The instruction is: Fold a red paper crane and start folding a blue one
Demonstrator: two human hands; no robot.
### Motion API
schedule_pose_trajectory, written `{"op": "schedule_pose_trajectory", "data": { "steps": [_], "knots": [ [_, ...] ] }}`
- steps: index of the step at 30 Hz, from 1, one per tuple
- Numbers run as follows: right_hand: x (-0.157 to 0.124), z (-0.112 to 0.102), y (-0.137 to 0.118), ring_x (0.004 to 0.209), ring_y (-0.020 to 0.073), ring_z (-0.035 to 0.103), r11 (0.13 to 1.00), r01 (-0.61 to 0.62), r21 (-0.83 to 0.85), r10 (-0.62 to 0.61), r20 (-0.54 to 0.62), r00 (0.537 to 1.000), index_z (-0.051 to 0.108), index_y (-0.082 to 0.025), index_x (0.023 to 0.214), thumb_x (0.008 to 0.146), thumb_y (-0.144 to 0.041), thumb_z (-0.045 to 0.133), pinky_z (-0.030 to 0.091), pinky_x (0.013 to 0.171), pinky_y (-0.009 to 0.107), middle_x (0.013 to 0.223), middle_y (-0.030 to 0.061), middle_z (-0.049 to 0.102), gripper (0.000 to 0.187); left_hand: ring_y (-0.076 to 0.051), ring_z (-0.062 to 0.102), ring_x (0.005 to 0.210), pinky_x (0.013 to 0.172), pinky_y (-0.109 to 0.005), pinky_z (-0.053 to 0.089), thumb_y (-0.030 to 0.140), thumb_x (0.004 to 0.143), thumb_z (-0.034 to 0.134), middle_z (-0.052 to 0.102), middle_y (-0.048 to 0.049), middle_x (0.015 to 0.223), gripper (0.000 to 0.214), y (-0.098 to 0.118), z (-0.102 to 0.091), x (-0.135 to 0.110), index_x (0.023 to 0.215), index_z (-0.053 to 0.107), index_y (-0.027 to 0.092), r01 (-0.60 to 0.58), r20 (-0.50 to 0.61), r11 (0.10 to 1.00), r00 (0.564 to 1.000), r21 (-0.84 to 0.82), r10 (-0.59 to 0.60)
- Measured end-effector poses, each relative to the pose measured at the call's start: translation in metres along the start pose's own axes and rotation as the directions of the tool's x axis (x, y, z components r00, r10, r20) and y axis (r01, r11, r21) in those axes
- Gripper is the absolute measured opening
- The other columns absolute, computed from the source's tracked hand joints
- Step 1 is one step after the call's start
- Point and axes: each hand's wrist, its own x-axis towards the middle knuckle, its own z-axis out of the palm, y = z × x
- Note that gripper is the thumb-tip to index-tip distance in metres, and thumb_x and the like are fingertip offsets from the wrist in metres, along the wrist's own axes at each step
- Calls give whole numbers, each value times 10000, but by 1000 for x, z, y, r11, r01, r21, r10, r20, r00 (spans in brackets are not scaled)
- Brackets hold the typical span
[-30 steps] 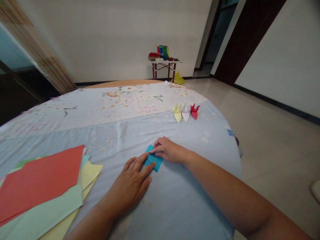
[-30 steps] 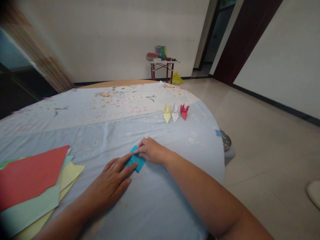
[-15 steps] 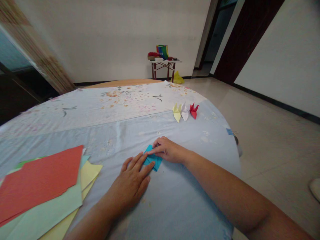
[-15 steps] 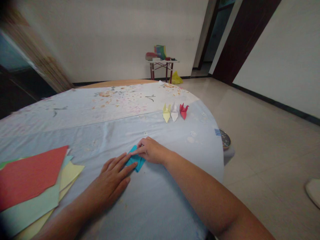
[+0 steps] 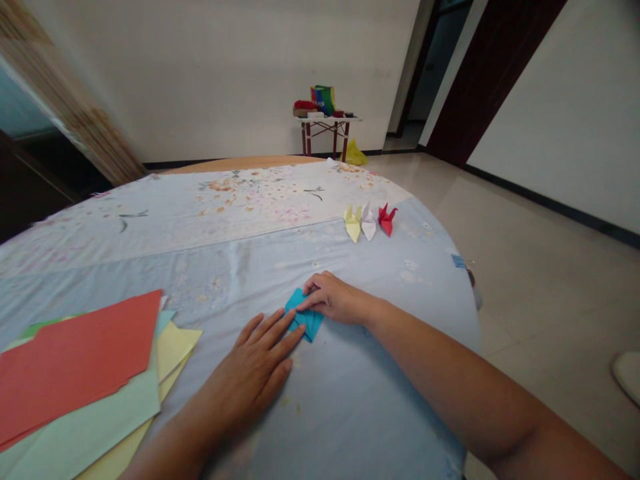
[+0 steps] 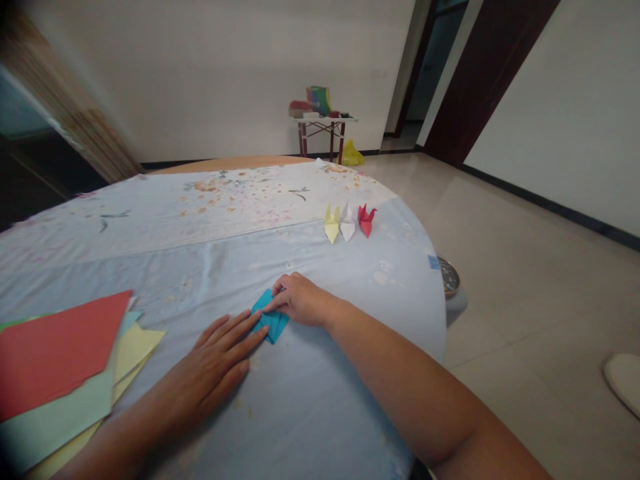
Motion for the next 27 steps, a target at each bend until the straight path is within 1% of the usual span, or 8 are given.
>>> {"op": "schedule_pose_trajectory", "data": {
  "steps": [7, 14, 17, 23, 27],
  "knots": [
    [1, -3, -3, 868, 157, 496, 1000, -16, -6, 16, 20, 1000, 719, -257, 897, 802, -183, 582, 419, 824, 302, 944, 60, 562, 183, -226, 223, 1338, 1074, -480, 213, 334, 915, 313, 284, 0, 1461, 471, 2, 4, 2, 1380, 242, 330, 19, 5, 1000, 1000, 21, -19],
    [1, -1, -3, 867, 156, 493, 1000, -18, -14, 19, 21, 1000, 718, -263, 901, 805, -190, 580, 418, 825, 304, 948, 56, 561, 183, -237, 214, 1341, 1076, -489, 195, 318, 903, 327, 317, -12, 1448, 477, 10, 9, 3, 1376, 270, 308, 39, -32, 997, 999, 72, -37],
    [1, -2, -3, 876, 157, 493, 1000, -25, -16, 25, 27, 999, 717, -264, 901, 806, -184, 576, 418, 826, 303, 952, 53, 561, 188, -245, 210, 1342, 1074, -494, 195, 321, 898, 333, 327, -14, 1443, 481, 13, 9, 2, 1375, 278, 302, 51, -31, 996, 998, 80, -48],
    [2, -4, -7, 872, 158, 491, 999, -33, -23, 34, 38, 999, 719, -254, 897, 807, -188, 580, 414, 830, 304, 948, 55, 565, 179, -262, 183, 1348, 1068, -527, 191, 288, 889, 350, 304, -18, 1453, 492, 16, 6, 2, 1375, 274, 312, 63, -4, 997, 998, 49, -62],
    [2, -5, -7, 874, 153, 487, 999, -32, -34, 34, 45, 998, 716, -254, 901, 806, -187, 584, 408, 836, 303, 951, 51, 563, 176, -252, 167, 1353, 1075, -528, 170, 230, 885, 353, 258, 10, 1471, 504, 14, 1, -1, 1368, 270, 348, 31, -3, 999, 1000, -21, -31]
  ]
}}
